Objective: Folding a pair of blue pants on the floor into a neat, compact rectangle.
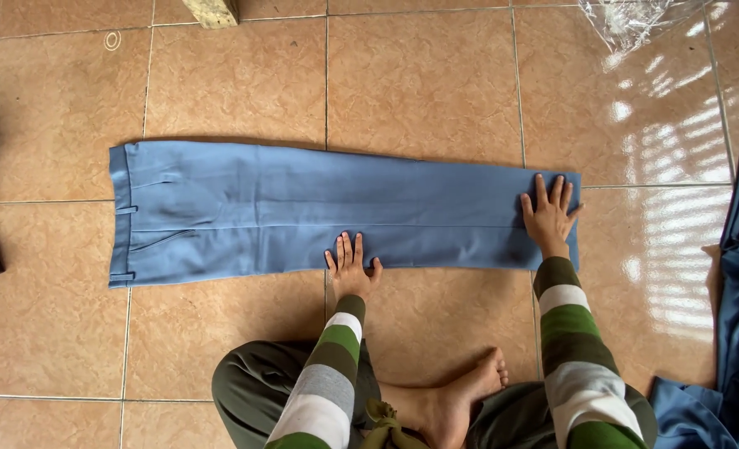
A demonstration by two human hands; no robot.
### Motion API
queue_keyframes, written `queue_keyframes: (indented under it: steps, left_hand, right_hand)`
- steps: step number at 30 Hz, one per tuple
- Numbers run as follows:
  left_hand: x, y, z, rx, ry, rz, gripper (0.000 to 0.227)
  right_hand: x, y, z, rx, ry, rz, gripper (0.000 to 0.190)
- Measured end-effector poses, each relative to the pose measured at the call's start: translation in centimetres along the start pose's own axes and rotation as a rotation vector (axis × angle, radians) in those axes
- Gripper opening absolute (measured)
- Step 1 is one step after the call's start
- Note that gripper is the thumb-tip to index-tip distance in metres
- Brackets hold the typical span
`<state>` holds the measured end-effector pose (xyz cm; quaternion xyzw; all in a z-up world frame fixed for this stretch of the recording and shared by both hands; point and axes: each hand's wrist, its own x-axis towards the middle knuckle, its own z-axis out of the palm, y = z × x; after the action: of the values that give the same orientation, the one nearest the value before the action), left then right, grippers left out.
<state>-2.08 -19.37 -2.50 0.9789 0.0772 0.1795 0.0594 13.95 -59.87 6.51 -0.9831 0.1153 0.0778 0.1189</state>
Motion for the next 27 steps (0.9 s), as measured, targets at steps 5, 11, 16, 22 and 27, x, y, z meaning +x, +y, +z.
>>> queue_keyframes:
  steps: [5, 11, 16, 22, 27]
  left_hand:
    - [0.1, 0.0, -0.2, -0.015, 0.011, -0.004, 0.083]
    - [0.0, 0.0, 0.1, -0.017, 0.028, -0.001, 0.084]
    - [0.1, 0.0, 0.0, -0.018, 0.037, -0.006, 0.084]
    - [-0.1, 0.0, 0.1, -0.022, 0.029, -0.010, 0.082]
    - [-0.1, 0.0, 0.2, -0.026, 0.026, -0.015, 0.082]
  right_hand:
    - [1.8, 8.1, 7.4, -0.006, 0.229, 0.353, 0.070]
    - [1.4, 13.4, 7.9, 0.081, -0.021, 0.394, 0.086]
    - [-0.7, 9.7, 1.8, 0.460, -0.180, 0.372, 0.092]
    - [-3.7, 0.5, -4.7, 0.917, -0.185, 0.172, 0.064]
    - [-5.9, -8.3, -5.7, 0.889, -0.401, 0.051, 0.097]
